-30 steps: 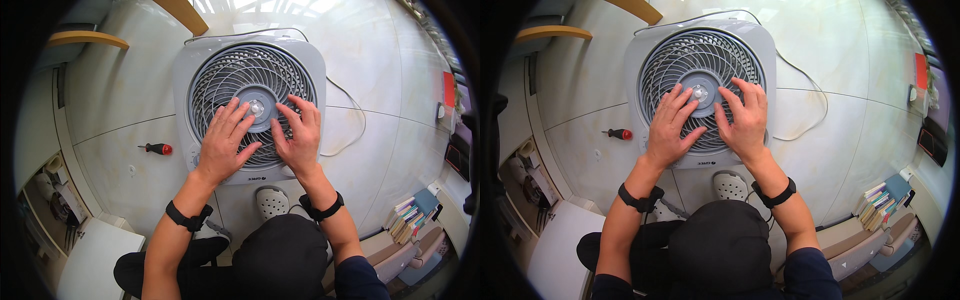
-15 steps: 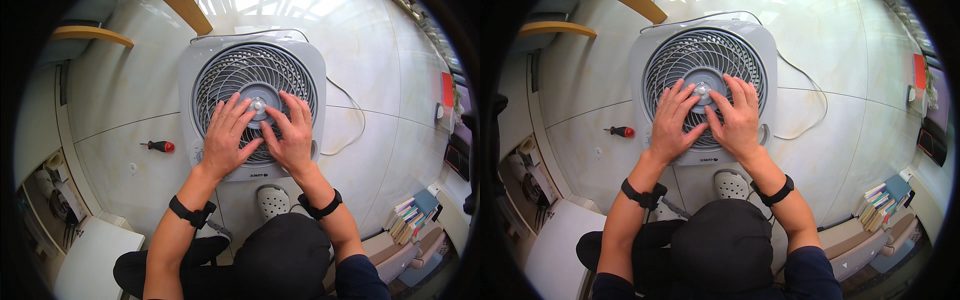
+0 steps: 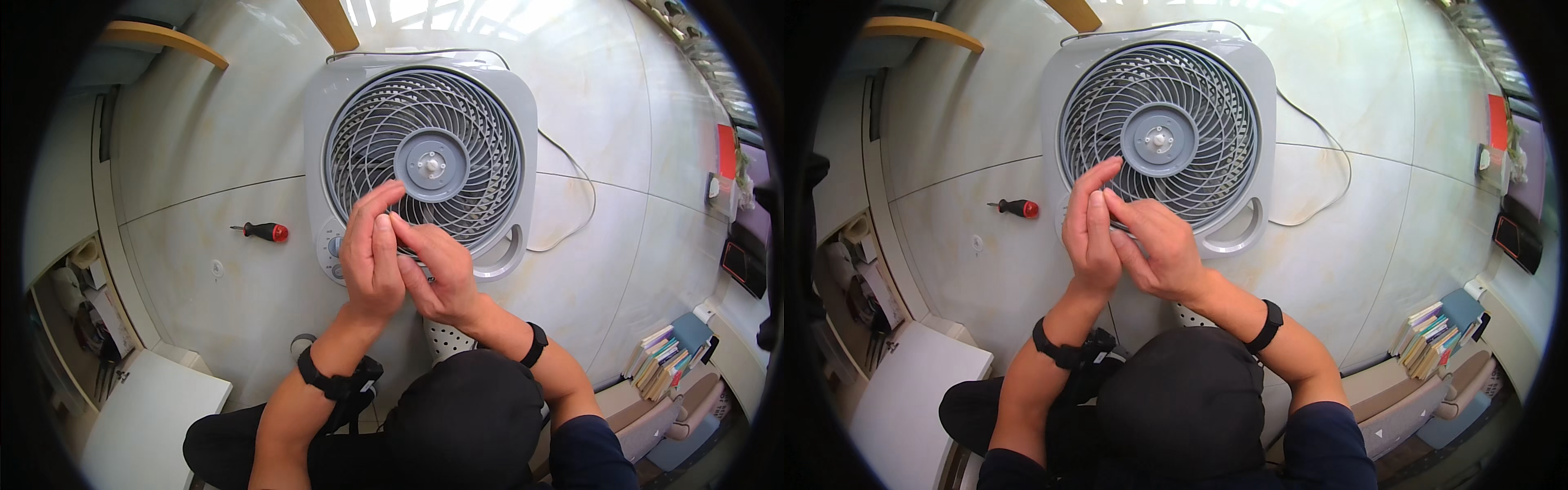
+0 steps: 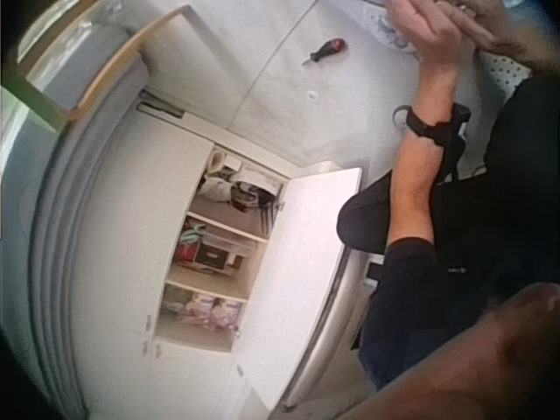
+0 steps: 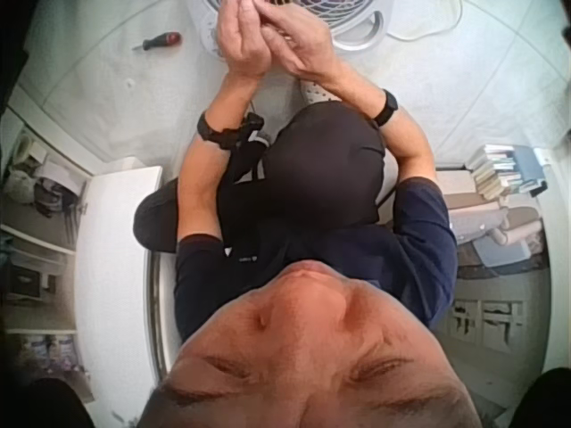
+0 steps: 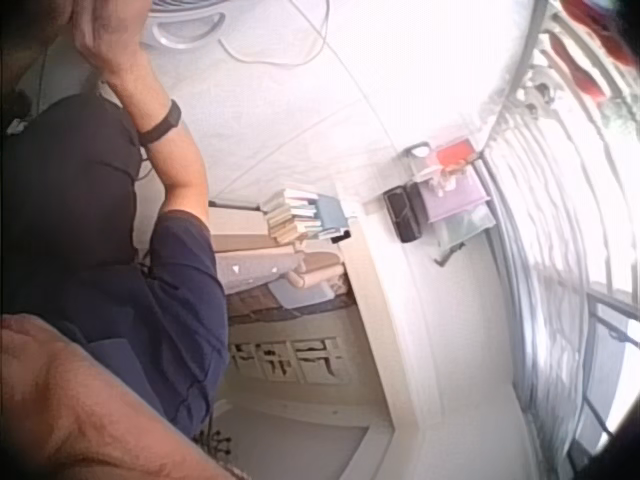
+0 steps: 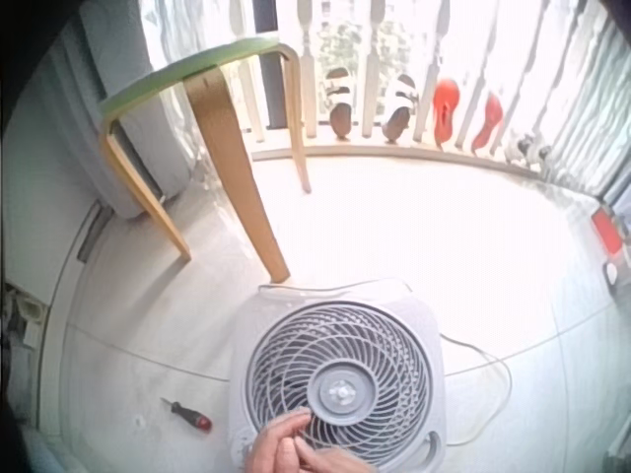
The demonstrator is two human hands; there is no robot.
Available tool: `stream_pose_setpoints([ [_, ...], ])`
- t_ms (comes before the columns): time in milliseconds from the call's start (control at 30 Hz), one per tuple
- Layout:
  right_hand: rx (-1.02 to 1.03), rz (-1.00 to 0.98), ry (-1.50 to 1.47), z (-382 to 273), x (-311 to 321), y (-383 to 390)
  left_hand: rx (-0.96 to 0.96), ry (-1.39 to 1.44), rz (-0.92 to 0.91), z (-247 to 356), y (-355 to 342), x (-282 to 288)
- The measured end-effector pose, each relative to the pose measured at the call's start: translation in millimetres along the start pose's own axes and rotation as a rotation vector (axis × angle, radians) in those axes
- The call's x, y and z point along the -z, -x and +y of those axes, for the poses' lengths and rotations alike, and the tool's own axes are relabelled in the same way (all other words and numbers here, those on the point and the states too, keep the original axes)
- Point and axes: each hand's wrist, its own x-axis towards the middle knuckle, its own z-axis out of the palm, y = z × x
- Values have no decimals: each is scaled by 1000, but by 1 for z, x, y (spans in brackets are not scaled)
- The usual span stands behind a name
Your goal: The person carries a portable fan to the living room and sits on the floor. They remove the front grille, then use a screwdriver to loosen and remove the central hub nut. They reassemble the fan by replacing the hub nut and tightening it, then reattach the front grille.
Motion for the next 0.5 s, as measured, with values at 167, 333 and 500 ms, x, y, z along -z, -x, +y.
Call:
stream_pose_setpoints([
  [167, -67, 207, 393, 29, 42, -6, -103, -755, -103, -23, -3, 3],
  [333, 0, 80, 617, 58, 57, -11, -170, -843, -229, -31, -7, 2],
  [500, -41, -1, 593, 63, 52, -8, -228, -813, -263, -26, -13, 2],
])
